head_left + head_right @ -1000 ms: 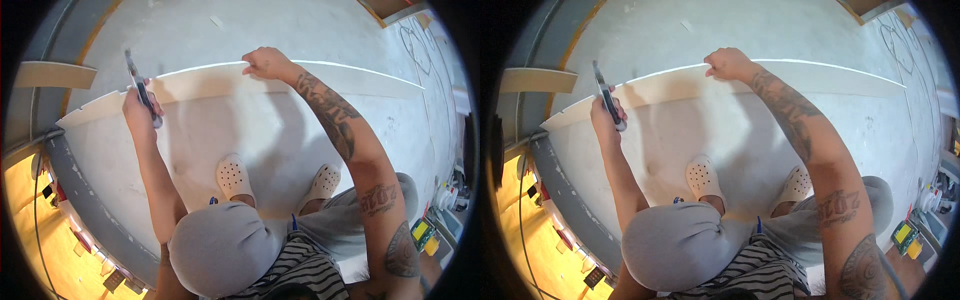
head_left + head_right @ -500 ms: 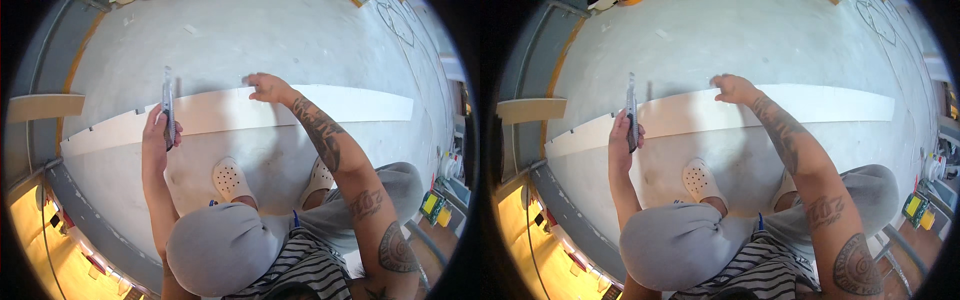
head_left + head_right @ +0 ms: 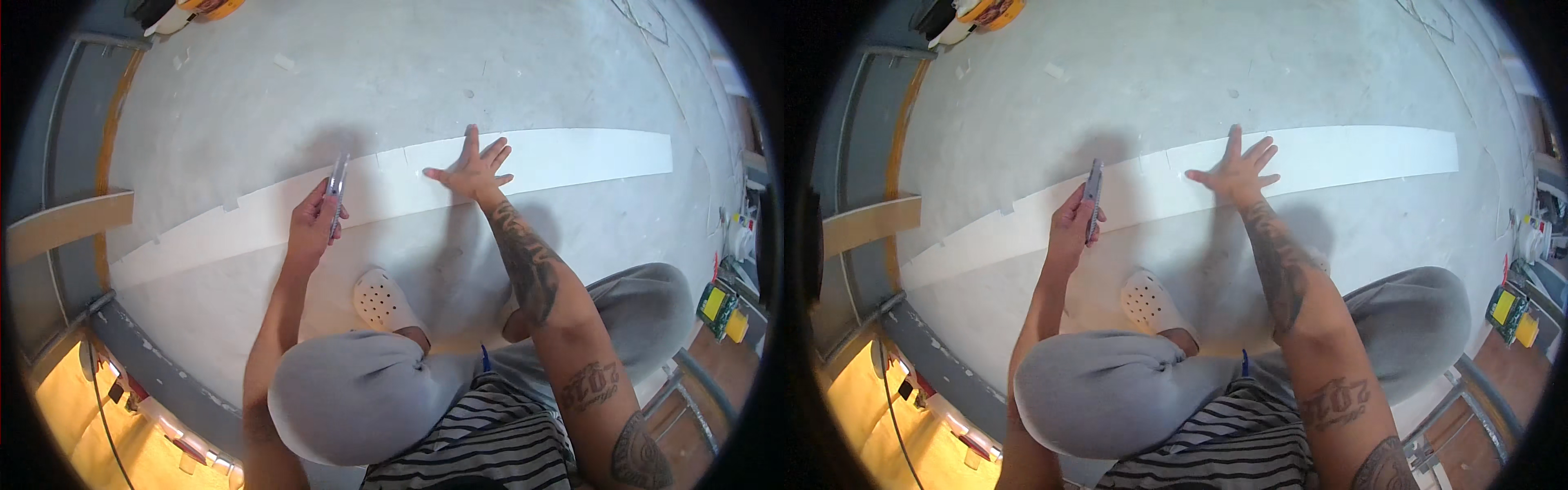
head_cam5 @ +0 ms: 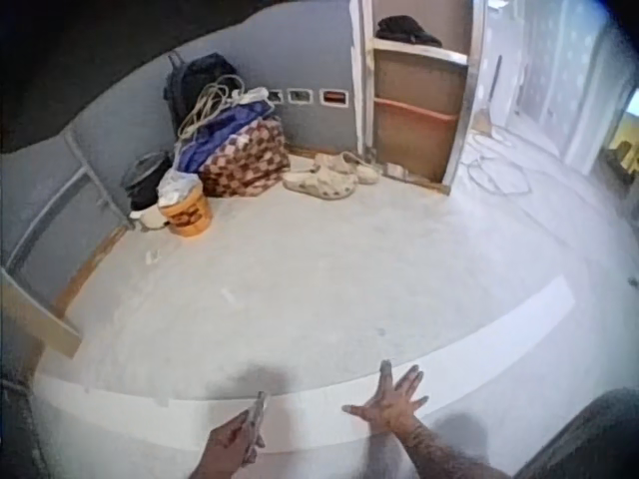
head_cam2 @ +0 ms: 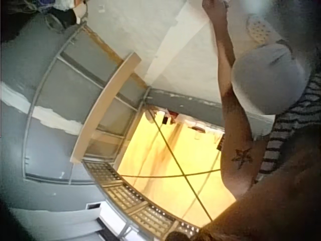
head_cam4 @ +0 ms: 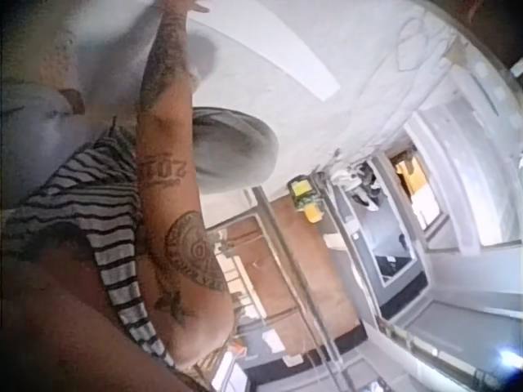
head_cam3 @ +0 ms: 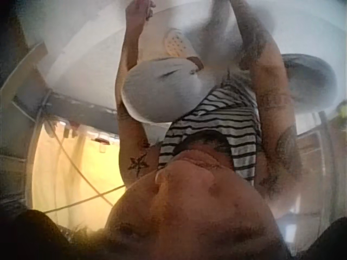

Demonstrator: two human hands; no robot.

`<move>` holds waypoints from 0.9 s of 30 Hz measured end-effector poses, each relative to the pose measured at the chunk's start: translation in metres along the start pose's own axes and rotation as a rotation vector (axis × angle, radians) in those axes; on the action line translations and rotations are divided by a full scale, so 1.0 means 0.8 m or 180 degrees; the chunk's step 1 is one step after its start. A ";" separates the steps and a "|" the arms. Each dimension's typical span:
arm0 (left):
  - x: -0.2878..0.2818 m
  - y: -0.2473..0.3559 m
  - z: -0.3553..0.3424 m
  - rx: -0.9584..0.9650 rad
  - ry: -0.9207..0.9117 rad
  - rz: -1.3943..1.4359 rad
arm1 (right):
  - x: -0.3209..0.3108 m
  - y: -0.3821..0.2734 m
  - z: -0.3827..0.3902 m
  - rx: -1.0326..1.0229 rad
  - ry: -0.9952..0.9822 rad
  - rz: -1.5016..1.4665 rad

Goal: The person cuts a piece of white baseboard using a utility knife while crouched on the floor, scoring the material several times and snapping it along the cut line.

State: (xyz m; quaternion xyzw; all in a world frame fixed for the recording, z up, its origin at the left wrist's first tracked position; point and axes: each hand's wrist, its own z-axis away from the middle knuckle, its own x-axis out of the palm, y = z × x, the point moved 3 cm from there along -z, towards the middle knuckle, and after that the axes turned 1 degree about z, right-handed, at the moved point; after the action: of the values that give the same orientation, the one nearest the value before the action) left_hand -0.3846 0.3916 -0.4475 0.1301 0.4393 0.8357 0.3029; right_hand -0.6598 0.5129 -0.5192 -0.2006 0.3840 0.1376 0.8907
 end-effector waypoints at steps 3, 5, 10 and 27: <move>0.003 0.013 -0.010 -0.0044 -0.0496 -0.0380 | -0.004 0.003 -0.007 0.0082 -0.0118 0.0246; -0.010 0.015 -0.021 -0.0166 -0.0767 -0.0552 | 0.002 -0.002 -0.006 0.0048 -0.0179 0.0264; -0.011 0.032 -0.078 -0.0421 -0.1532 -0.1272 | 0.005 0.003 -0.011 0.0046 -0.0199 0.0281; 0.032 0.013 -0.109 0.1410 -0.1069 -0.3312 | 0.014 0.001 -0.014 0.0053 -0.0203 0.0299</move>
State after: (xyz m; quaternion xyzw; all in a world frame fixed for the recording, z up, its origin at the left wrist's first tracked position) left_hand -0.4510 0.3459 -0.4912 0.0882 0.5554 0.4335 0.7041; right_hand -0.6593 0.5095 -0.5346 -0.1705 0.3655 0.1824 0.8967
